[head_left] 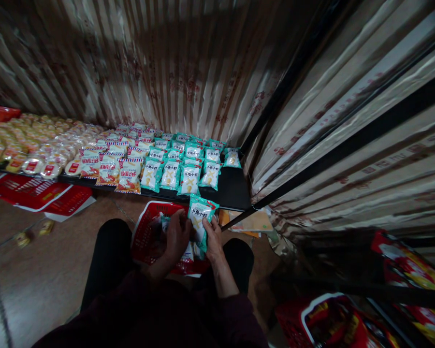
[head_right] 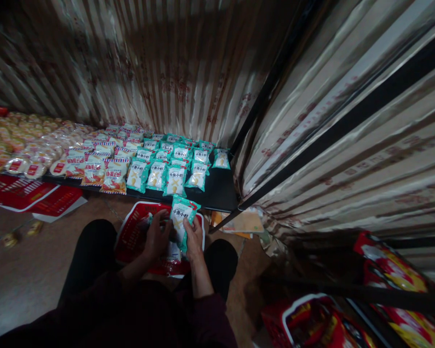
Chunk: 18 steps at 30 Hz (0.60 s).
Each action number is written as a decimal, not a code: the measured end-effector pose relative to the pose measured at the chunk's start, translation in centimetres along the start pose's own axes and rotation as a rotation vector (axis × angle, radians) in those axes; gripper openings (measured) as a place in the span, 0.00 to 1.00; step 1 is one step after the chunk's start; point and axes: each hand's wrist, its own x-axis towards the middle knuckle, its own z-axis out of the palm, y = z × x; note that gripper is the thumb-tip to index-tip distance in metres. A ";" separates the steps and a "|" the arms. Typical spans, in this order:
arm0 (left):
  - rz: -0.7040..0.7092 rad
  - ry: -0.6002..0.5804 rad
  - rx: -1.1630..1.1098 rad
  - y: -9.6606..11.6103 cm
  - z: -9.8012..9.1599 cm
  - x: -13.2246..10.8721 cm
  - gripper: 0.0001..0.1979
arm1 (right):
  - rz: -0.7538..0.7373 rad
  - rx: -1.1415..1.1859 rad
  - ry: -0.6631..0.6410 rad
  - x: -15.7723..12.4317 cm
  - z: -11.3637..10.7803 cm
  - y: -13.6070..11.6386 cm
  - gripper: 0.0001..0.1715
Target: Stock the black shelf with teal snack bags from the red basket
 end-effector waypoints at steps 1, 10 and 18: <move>0.081 0.037 0.059 0.2 0.0 0.0 0.15 | -0.011 -0.005 0.010 0.0 0.0 0.0 0.24; 0.401 -0.017 0.279 1.2 -0.2 -0.7 0.14 | -0.038 -0.056 0.047 -0.1 0.4 -0.3 0.24; 0.229 -0.121 0.120 1.5 0.0 -1.4 0.19 | -0.167 -0.191 0.058 -0.2 0.3 -0.4 0.22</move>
